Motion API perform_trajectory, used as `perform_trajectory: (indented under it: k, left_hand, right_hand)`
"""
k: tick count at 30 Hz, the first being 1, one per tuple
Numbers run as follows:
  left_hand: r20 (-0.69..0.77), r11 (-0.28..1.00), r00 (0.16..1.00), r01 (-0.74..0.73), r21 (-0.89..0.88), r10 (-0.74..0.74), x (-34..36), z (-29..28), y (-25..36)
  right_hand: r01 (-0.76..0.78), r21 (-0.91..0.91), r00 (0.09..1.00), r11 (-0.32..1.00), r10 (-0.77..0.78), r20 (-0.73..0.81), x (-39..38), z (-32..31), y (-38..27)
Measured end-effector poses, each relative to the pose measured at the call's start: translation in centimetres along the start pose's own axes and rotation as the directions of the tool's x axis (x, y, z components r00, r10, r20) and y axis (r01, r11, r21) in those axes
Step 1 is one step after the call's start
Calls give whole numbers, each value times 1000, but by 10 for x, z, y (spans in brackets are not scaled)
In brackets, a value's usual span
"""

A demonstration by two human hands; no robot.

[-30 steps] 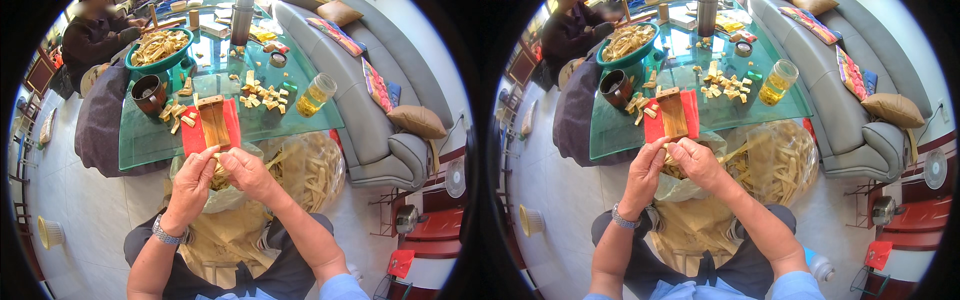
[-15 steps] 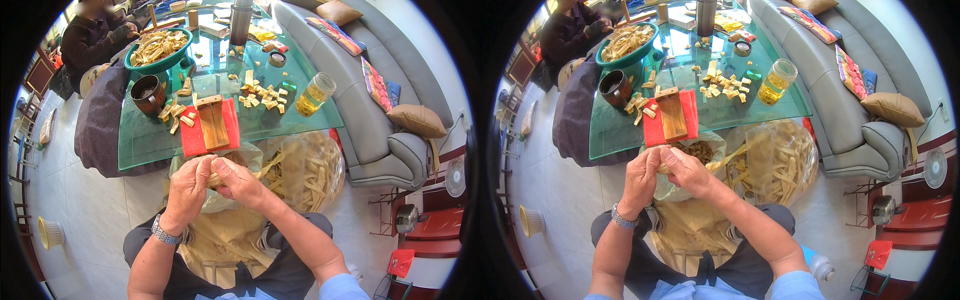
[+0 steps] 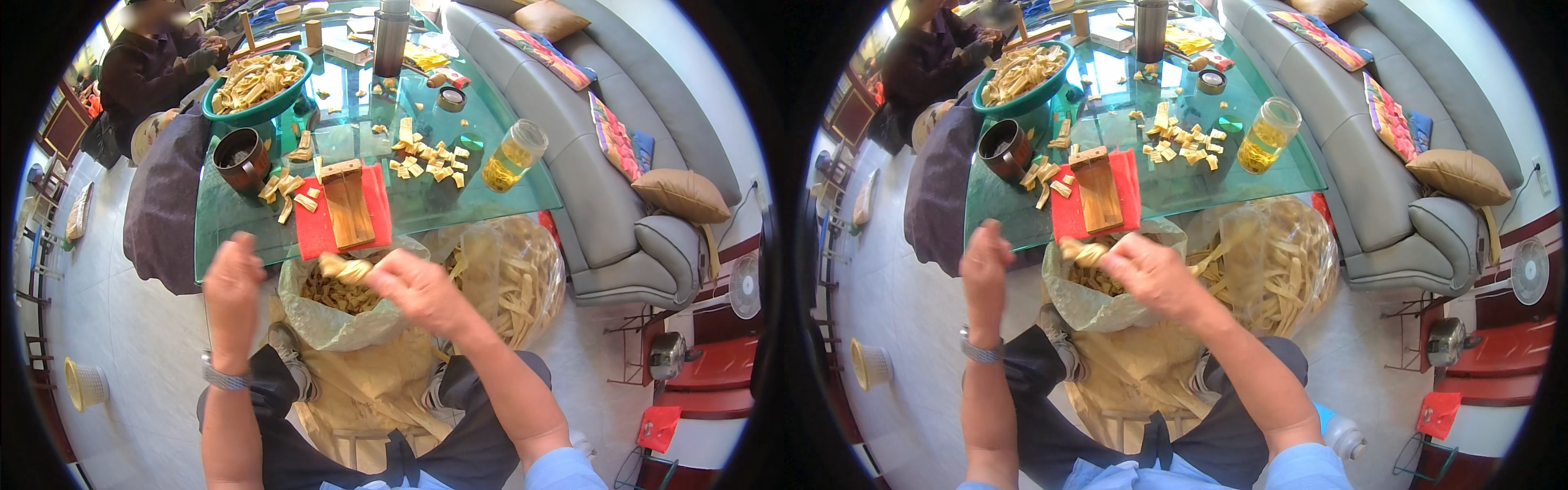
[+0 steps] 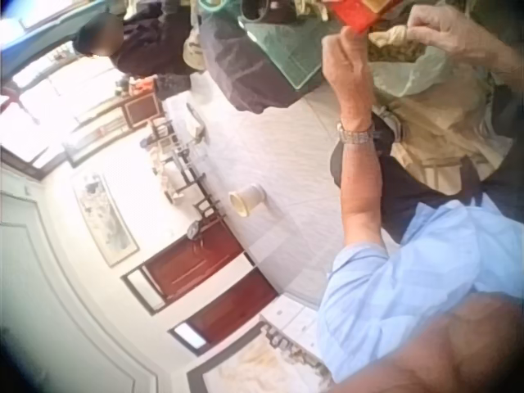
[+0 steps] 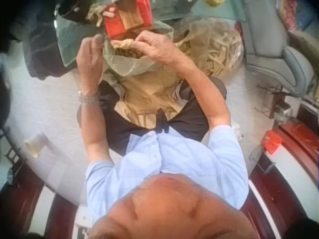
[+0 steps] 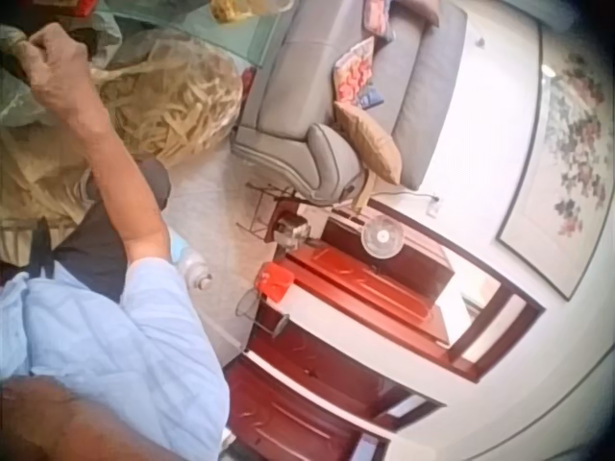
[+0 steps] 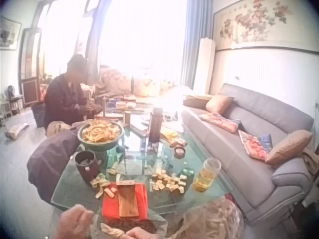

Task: The person sits on the floor and repeatedly breaks dried vegetable strips into smaller pieces by hand. The broken pieces are placed into a cloth bag on the lap, while larger strips are taken from a plastic bag on the floor.

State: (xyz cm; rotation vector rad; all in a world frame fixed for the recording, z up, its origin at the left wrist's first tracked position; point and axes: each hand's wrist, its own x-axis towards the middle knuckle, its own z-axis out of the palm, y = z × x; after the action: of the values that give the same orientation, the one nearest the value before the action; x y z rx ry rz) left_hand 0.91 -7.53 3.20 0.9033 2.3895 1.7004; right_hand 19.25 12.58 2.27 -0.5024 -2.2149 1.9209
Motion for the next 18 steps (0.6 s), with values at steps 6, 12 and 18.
perform_trajectory:
  k: [6,12,18]
  left_hand:
    - [548,888,766,-452,86,337,-27,34,25]
    - [832,999,554,31,20,-34,-30,28,25]
    - [862,995,496,41,96,-104,-45,26,13]
  right_hand:
    - [231,-374,973,898,-210,98,-4,26,23]
    - [314,-458,943,832,-216,253,-11,32,36]
    - [314,-426,922,849,-165,350,-21,15,31]
